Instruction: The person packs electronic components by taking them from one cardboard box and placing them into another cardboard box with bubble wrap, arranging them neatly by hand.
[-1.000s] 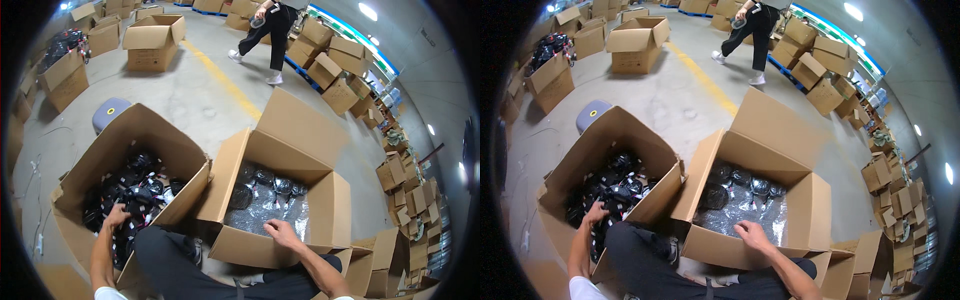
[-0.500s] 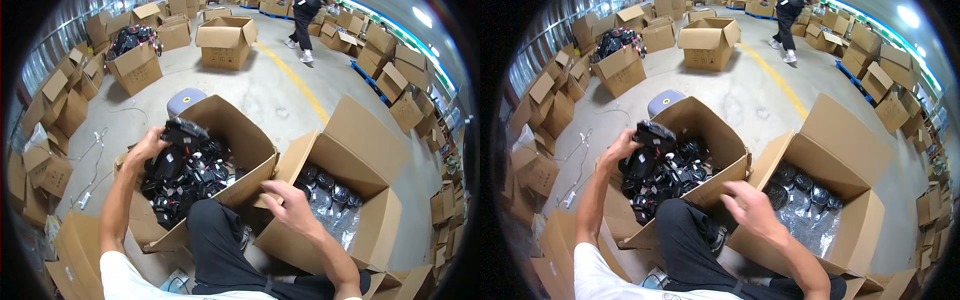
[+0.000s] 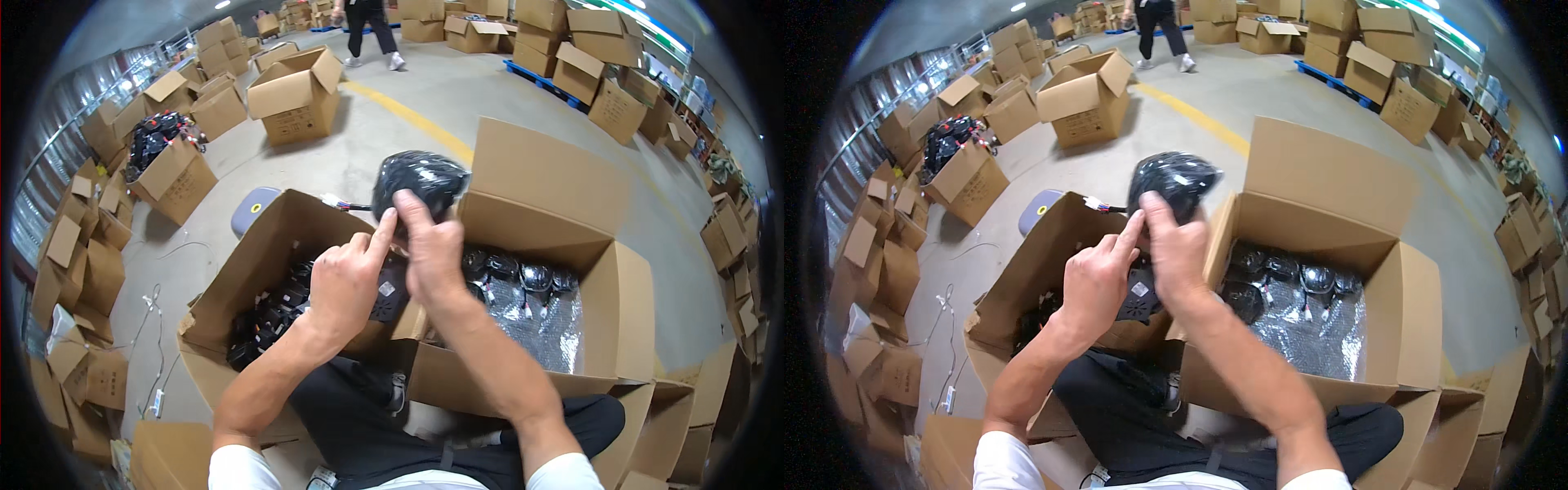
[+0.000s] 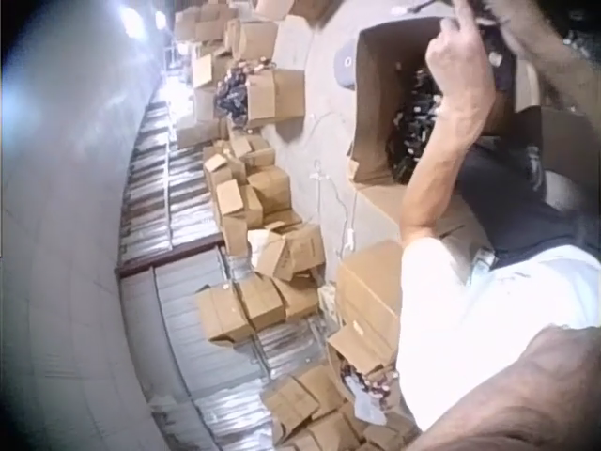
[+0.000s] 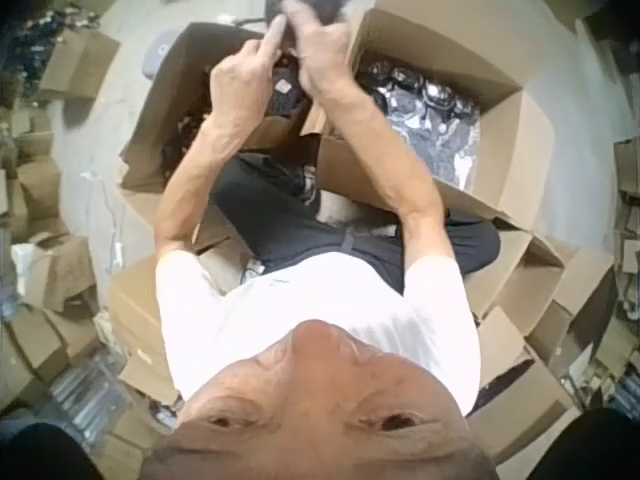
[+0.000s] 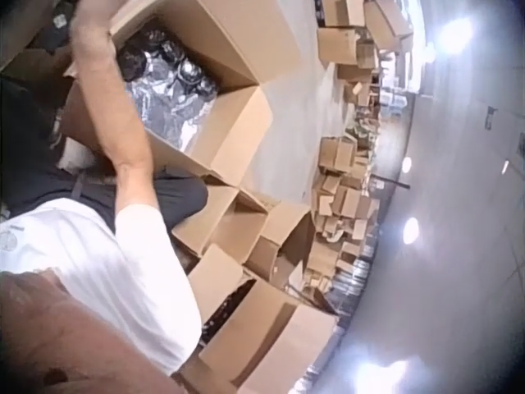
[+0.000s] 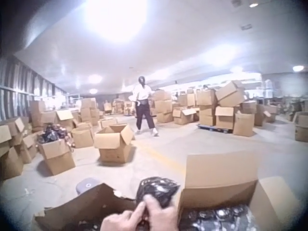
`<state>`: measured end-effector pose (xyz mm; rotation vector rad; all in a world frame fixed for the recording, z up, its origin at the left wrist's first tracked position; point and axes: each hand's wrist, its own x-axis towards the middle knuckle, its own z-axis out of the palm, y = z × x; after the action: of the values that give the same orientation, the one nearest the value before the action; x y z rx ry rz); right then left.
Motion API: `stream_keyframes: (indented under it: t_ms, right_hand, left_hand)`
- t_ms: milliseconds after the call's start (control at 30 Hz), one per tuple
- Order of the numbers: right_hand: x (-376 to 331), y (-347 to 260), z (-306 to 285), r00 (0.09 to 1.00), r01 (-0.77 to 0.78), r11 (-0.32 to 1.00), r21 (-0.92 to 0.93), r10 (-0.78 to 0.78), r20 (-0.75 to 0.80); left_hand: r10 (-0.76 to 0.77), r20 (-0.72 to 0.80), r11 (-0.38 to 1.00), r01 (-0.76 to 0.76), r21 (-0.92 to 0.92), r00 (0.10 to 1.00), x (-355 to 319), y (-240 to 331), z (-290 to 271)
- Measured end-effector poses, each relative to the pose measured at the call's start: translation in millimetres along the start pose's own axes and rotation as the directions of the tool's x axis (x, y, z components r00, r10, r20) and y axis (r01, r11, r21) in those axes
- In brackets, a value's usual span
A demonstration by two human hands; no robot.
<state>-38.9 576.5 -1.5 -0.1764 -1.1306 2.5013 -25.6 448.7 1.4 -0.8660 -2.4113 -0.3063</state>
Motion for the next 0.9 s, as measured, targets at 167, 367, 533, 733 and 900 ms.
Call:
stream_keyframes:
  t_ms: [167, 367, 533, 733, 900]
  right_hand:
    - [62, -99, -121, 0.951, 0.303, 0.826, -0.475, -0.297, 0.090]
    - [87, -152, -265, 0.982, 0.184, 0.278, -0.943, -0.019, 0.186]
    - [69, -61, -364, 0.881, -0.008, -0.166, -0.986, 0.465, -0.086]
    - [84, 36, -456, 0.838, -0.499, 0.262, -0.826, 0.389, -0.383]
    - [71, 63, -474, 0.775, -0.632, 0.629, -0.453, 0.507, -0.378]
  left_hand:
    - [-0.276, -0.204, 0.898, 0.176, -0.404, 0.939, 45, -14, 31]
    - [-0.570, 0.021, 0.546, 0.397, -0.738, 0.822, 40, -16, 70]
    - [-0.523, 0.102, 0.591, 0.446, -0.672, 0.846, 42, 7, 94]
    - [-0.522, 0.113, 0.610, 0.463, -0.643, 0.845, 45, 28, 93]
    - [-0.507, 0.104, 0.621, 0.446, -0.644, 0.856, 43, 30, 99]
